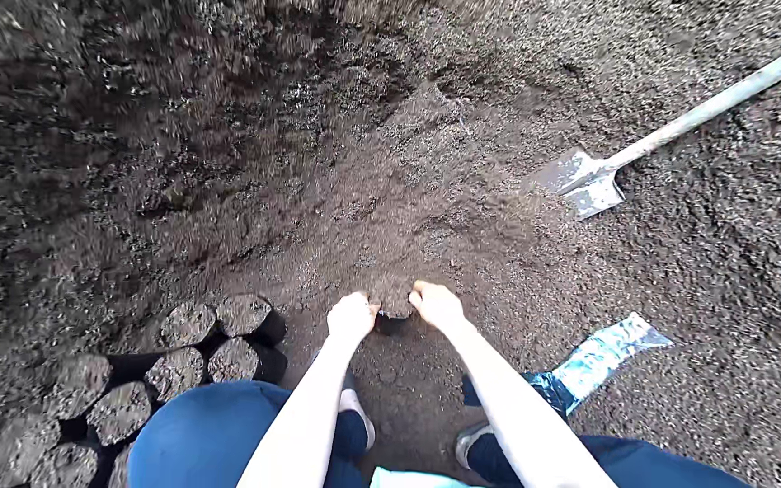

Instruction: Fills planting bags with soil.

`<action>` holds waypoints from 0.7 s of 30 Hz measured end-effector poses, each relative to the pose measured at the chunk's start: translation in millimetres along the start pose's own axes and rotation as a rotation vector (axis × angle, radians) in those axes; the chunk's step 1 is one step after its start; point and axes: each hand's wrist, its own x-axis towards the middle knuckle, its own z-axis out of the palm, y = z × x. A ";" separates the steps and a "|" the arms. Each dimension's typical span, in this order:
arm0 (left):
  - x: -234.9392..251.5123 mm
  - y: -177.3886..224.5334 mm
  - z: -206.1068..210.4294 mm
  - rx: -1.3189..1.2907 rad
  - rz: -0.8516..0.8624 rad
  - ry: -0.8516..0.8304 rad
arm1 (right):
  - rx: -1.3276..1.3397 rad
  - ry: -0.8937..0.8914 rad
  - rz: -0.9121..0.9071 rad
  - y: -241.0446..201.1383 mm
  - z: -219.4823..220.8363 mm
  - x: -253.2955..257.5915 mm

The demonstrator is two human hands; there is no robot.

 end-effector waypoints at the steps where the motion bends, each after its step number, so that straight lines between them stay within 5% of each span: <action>1: -8.3 -0.2 -2.4 -0.049 0.026 0.036 | 0.050 0.050 -0.014 1.4 -4.9 -10.0; 4: -4.3 -10.1 16.6 -0.176 0.049 0.091 | 0.197 0.179 -0.035 12.6 15.5 -9.8; 7: 20.2 -16.1 33.5 -0.097 -0.028 -0.025 | 0.263 0.056 0.005 31.0 47.8 25.9; 16: 25.9 -22.0 46.4 -0.094 -0.043 0.045 | 0.179 0.023 0.035 35.4 57.1 26.7; 21: 13.3 -29.0 60.1 -0.371 -0.191 0.034 | 0.121 0.170 -0.117 39.0 50.4 -2.7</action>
